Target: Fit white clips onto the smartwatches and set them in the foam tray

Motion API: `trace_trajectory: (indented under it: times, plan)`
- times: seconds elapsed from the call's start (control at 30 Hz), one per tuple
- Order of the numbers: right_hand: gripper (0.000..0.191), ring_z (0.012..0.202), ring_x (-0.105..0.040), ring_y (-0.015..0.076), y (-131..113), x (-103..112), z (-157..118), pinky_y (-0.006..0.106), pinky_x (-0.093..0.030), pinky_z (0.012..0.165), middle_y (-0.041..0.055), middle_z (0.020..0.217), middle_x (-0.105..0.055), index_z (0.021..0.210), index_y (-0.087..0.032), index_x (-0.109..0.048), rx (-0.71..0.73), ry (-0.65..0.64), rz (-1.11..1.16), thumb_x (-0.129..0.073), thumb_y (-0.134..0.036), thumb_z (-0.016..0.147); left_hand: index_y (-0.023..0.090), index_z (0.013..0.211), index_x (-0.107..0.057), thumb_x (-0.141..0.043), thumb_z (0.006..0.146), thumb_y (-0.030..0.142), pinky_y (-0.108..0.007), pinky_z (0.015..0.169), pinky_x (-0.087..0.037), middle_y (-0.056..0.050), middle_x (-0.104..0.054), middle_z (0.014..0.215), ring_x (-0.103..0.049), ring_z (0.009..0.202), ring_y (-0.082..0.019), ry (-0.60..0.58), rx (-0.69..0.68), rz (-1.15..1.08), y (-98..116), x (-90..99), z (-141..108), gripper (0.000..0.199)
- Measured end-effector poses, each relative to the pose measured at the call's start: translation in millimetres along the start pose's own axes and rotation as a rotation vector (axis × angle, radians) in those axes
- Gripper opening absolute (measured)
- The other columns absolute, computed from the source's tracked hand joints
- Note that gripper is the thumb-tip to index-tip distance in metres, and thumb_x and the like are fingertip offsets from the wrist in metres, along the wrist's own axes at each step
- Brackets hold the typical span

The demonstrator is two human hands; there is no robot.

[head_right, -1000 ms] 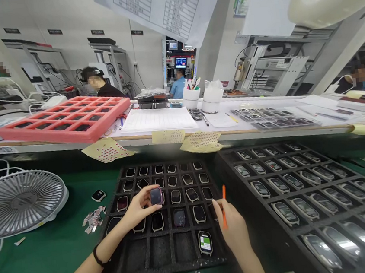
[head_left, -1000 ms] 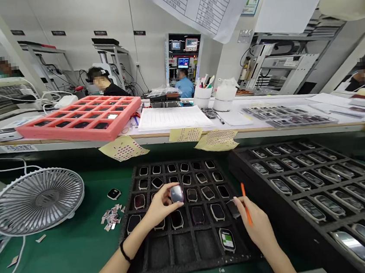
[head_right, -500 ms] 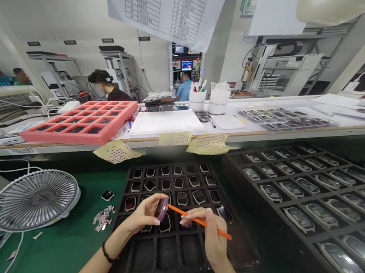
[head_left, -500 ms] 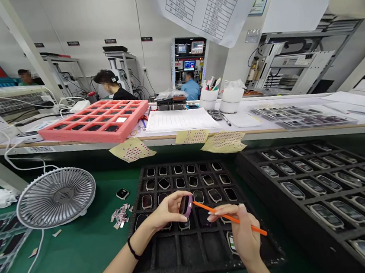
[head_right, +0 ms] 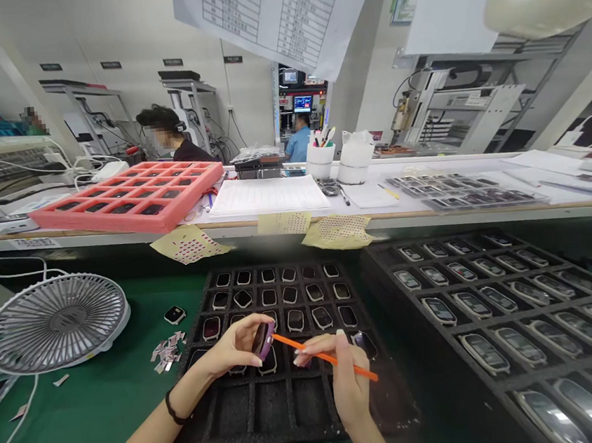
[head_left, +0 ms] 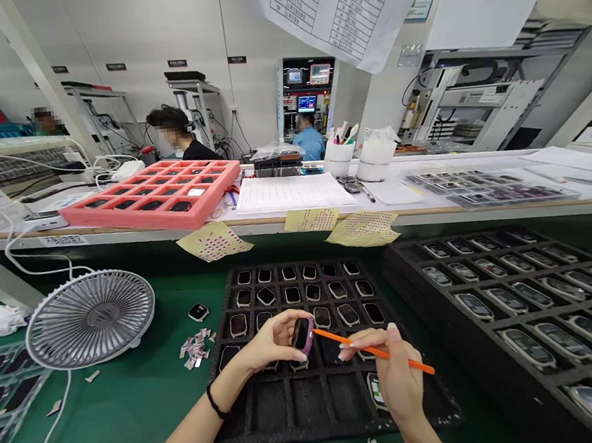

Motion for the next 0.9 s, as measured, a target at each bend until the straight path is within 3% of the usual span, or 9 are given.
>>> trace_trajectory:
  times: [0.17,0.33,0.4,0.5,0.67,0.8,0.9]
  plan:
    - [0.060,0.056,-0.066,0.0205,-3.2,-8.4,4.1,0.035,-0.053,0.056,0.0071,0.057,-0.069,0.062,-0.020,-0.073,-0.041,-0.059,-0.089,-0.030,-0.045,0.097,0.020,0.115,-0.060,-0.088,0.053,0.029,-0.035,0.090,-0.047,-0.008,-0.064,0.109,-0.060,0.100,-0.021,0.023,-0.022,0.125,1.3,6.0,0.0,0.069]
    - [0.061,0.054,-0.066,0.0196,-6.1,-15.0,6.7,0.033,-0.053,0.055,0.0065,0.056,-0.069,0.062,-0.020,-0.072,-0.045,-0.132,-0.122,-0.030,-0.045,0.097,0.018,0.116,-0.060,-0.085,0.058,0.027,-0.039,0.095,-0.047,-0.009,-0.065,0.112,-0.061,0.104,-0.024,0.068,-0.055,0.324,18.8,4.4,-10.7,0.063]
    - [0.057,0.059,-0.068,0.0209,-5.9,-8.0,4.1,0.034,-0.055,0.059,0.0071,0.063,-0.072,0.070,-0.019,-0.074,-0.031,-0.164,-0.168,-0.031,-0.046,0.097,0.019,0.117,-0.059,-0.081,0.064,0.028,-0.038,0.095,-0.048,-0.009,-0.064,0.115,-0.061,0.105,-0.024,0.106,-0.053,0.472,26.8,6.1,-28.7,0.058]
    - [0.055,0.064,-0.070,0.0223,2.8,22.8,-3.6,0.035,-0.056,0.063,0.0087,0.073,-0.074,0.079,-0.019,-0.072,-0.066,-0.123,-0.304,-0.030,-0.049,0.096,0.023,0.118,-0.060,-0.075,0.071,0.030,-0.037,0.096,-0.048,-0.008,-0.062,0.121,-0.059,0.110,-0.025,0.208,-0.037,0.718,34.1,20.4,-73.0,0.050]
    - [0.042,0.057,-0.064,0.0209,22.4,71.9,-26.9,0.030,-0.050,0.056,0.0058,0.060,-0.064,0.062,-0.022,-0.056,-0.109,-0.055,-0.819,-0.045,-0.052,0.090,0.028,0.116,-0.062,-0.068,0.076,0.032,-0.035,0.092,-0.052,-0.005,-0.065,0.118,-0.062,0.106,-0.025,0.350,0.044,1.077,23.2,57.5,-146.0,0.041]
    - [0.044,0.047,-0.056,0.0200,30.6,72.4,-43.6,0.029,-0.042,0.047,0.0035,0.053,-0.056,0.064,-0.025,-0.045,-0.040,-0.054,-1.040,-0.032,-0.056,0.092,0.031,0.115,-0.064,-0.065,0.078,0.033,-0.037,0.095,-0.050,-0.005,-0.062,0.123,-0.058,0.113,-0.026,0.337,-0.033,1.315,9.6,62.4,-168.4,0.037]
    - [0.045,0.054,-0.062,0.0223,40.2,67.2,-48.3,0.030,-0.045,0.051,0.0069,0.061,-0.062,0.072,-0.024,-0.049,-0.069,-0.082,-1.049,-0.025,-0.054,0.094,0.033,0.122,-0.059,-0.061,0.082,0.032,-0.042,0.099,-0.047,-0.006,-0.053,0.134,-0.050,0.124,-0.028,0.326,-0.087,1.424,3.0,59.2,-172.7,0.040]
Point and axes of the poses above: each hand's wrist, its own z-axis towards the middle knuckle, its own x-axis out of the back of the hand, y = z × x, the point moved 9 cm from there along z, towards the middle knuckle
